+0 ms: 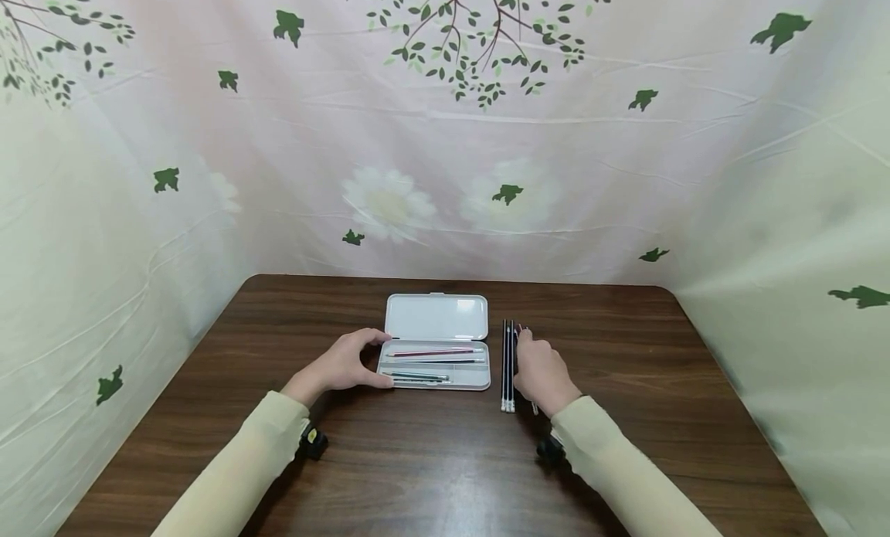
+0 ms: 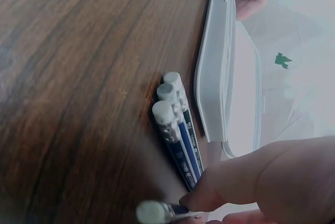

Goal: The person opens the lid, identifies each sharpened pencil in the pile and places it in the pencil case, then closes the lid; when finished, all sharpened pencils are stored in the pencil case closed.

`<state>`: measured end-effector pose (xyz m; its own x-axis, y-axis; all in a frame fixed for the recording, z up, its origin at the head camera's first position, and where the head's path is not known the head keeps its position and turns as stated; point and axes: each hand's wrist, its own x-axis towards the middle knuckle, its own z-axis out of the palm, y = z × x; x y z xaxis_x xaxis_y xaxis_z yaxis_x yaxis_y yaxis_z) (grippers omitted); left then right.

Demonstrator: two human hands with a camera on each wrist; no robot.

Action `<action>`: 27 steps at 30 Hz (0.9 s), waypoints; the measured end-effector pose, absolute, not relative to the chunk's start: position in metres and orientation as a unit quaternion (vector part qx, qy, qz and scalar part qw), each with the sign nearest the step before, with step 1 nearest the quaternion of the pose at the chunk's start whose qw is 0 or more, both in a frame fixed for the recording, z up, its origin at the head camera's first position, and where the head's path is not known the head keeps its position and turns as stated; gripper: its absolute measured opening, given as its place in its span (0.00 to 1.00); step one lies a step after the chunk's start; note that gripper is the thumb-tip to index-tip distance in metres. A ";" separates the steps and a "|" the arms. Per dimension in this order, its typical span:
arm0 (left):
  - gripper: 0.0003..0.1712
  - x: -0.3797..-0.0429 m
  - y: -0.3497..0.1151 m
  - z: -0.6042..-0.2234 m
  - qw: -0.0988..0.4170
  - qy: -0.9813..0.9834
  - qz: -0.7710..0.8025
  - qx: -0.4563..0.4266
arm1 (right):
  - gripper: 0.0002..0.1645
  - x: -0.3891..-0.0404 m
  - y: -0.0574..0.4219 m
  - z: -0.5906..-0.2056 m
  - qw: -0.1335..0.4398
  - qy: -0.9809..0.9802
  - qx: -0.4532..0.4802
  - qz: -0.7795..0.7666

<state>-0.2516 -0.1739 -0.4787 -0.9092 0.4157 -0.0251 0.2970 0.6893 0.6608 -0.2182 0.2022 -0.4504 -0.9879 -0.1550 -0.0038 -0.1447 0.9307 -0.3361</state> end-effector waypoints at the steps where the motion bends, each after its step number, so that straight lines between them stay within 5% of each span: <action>1: 0.52 -0.251 -0.174 -0.478 0.086 0.914 0.345 0.194 | 0.31 -0.218 0.203 -0.450 0.013 0.983 -0.075 -0.169; 8: 0.52 -0.251 -0.174 -0.479 0.085 0.914 0.347 0.195 | 0.29 -0.218 0.210 -0.447 0.016 0.985 -0.059 -0.160; 18: 0.52 -0.252 -0.174 -0.479 0.086 0.915 0.340 0.199 | 0.09 -0.215 0.224 -0.442 0.015 0.983 -0.059 -0.171; 27: 0.51 -0.251 -0.174 -0.478 0.082 0.913 0.344 0.200 | 0.09 -0.214 0.233 -0.439 -0.005 0.978 -0.076 -0.194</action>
<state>-0.2515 -0.1738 -0.4779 -0.9063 0.4226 -0.0113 0.3099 0.6823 0.6621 -0.2141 0.2329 -0.4388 -0.9885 -0.1464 0.0384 -0.1500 0.9133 -0.3786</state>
